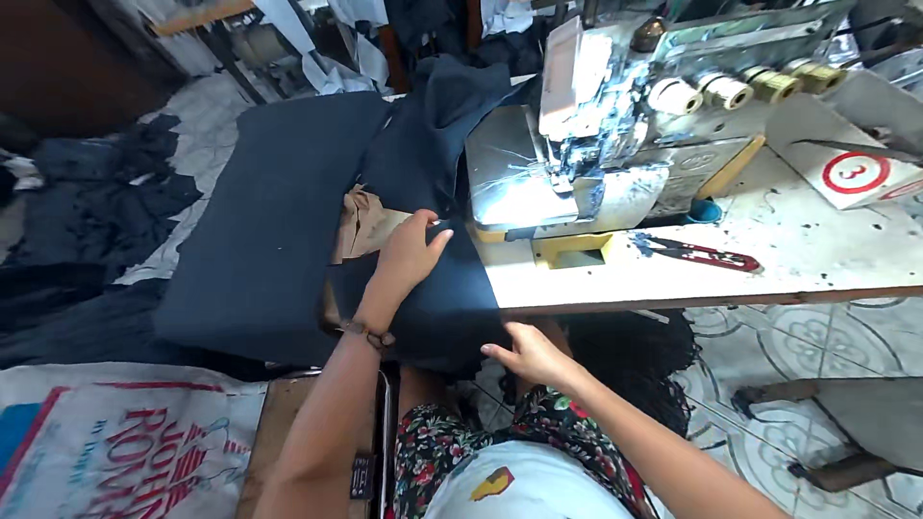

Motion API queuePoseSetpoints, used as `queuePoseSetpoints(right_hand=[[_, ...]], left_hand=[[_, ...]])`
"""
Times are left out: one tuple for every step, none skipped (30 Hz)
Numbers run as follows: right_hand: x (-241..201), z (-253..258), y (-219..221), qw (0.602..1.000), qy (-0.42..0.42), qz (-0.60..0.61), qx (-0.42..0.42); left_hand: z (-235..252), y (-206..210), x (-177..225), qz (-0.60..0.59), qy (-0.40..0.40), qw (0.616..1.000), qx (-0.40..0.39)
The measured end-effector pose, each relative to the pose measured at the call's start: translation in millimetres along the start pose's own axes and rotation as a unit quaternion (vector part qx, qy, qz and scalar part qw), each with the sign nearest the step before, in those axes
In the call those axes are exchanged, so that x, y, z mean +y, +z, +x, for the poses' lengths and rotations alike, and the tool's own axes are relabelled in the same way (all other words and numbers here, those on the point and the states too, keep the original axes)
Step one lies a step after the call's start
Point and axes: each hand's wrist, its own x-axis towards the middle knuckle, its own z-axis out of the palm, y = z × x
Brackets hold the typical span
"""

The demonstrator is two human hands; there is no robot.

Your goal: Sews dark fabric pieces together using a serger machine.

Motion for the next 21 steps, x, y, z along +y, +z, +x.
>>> queuePoseSetpoints(right_hand=[[1.9,3.2,9.2,0.999,-0.018,0.04,0.02],[4.3,6.4,16.3,0.996,-0.037,0.08,0.029],[5.2,7.8,20.3,0.991,-0.058,0.116,0.023],[3.9,6.8,21.7,0.986,-0.078,0.146,0.01],[0.9,4.0,21.0,0.98,-0.099,0.17,-0.003],[-4.0,0.1,18.9,0.975,-0.121,0.188,-0.008],[-10.7,-4.4,15.7,0.968,-0.143,0.205,-0.001],[-18.5,-9.1,11.5,0.96,-0.167,0.224,0.016],[-27.4,-14.1,6.5,0.95,-0.189,0.245,0.038],[-36.6,-19.2,0.7,0.939,-0.209,0.266,0.058],[-44.6,-24.5,-4.8,0.928,-0.228,0.284,0.077],[-50.2,-30.1,-9.7,0.918,-0.243,0.3,0.092],[-53.5,-36.4,-13.5,0.91,-0.251,0.313,0.103],[-54.1,-43.5,-15.5,0.904,-0.251,0.328,0.111],[-51.9,-51.0,-15.4,0.9,-0.24,0.345,0.116],[-47.3,-58.0,-13.9,0.895,-0.219,0.369,0.12],[-41.5,-64.0,-11.7,0.89,-0.19,0.394,0.125],[-35.5,-69.2,-9.7,0.885,-0.162,0.417,0.129],[-29.8,-72.9,-8.1,0.88,-0.138,0.434,0.133],[-24.7,-75.2,-7.0,0.876,-0.122,0.446,0.139],[-20.9,-77.0,-6.3,0.872,-0.112,0.454,0.143]], left_hand=[[6.4,0.8,3.9,-0.032,-0.001,0.999,-0.012],[11.3,0.4,6.9,-0.067,0.005,0.997,-0.023],[15.7,-0.7,8.1,-0.109,0.013,0.993,-0.038],[18.5,-2.5,7.4,-0.164,0.015,0.985,-0.059],[18.9,-5.1,6.2,-0.223,0.012,0.971,-0.082],[17.3,-9.9,6.3,-0.284,0.003,0.953,-0.102],[15.4,-16.2,8.1,-0.325,-0.006,0.939,-0.109],[14.4,-22.5,11.5,-0.346,-0.002,0.933,-0.098],[15.2,-29.5,16.5,-0.352,0.02,0.933,-0.078],[19.2,-36.6,23.1,-0.347,0.056,0.935,-0.055],[26.8,-43.2,31.4,-0.332,0.104,0.937,-0.038],[38.5,-48.1,40.4,-0.301,0.158,0.94,-0.027],[47.1,-50.9,52.3,-0.251,0.205,0.946,-0.019],[51.5,-50.8,65.4,-0.19,0.24,0.952,-0.007],[51.2,-47.2,78.0,-0.131,0.258,0.957,0.008],[45.6,-40.8,87.6,-0.086,0.266,0.96,0.019],[41.5,-31.2,90.8,-0.059,0.27,0.961,0.029],[38.0,-19.5,88.1,-0.053,0.273,0.96,0.042],[35.7,-7.6,83.8,-0.059,0.273,0.958,0.062],[33.9,2.7,80.7,-0.065,0.269,0.957,0.089],[31.3,9.7,80.3,-0.063,0.265,0.956,0.112]])
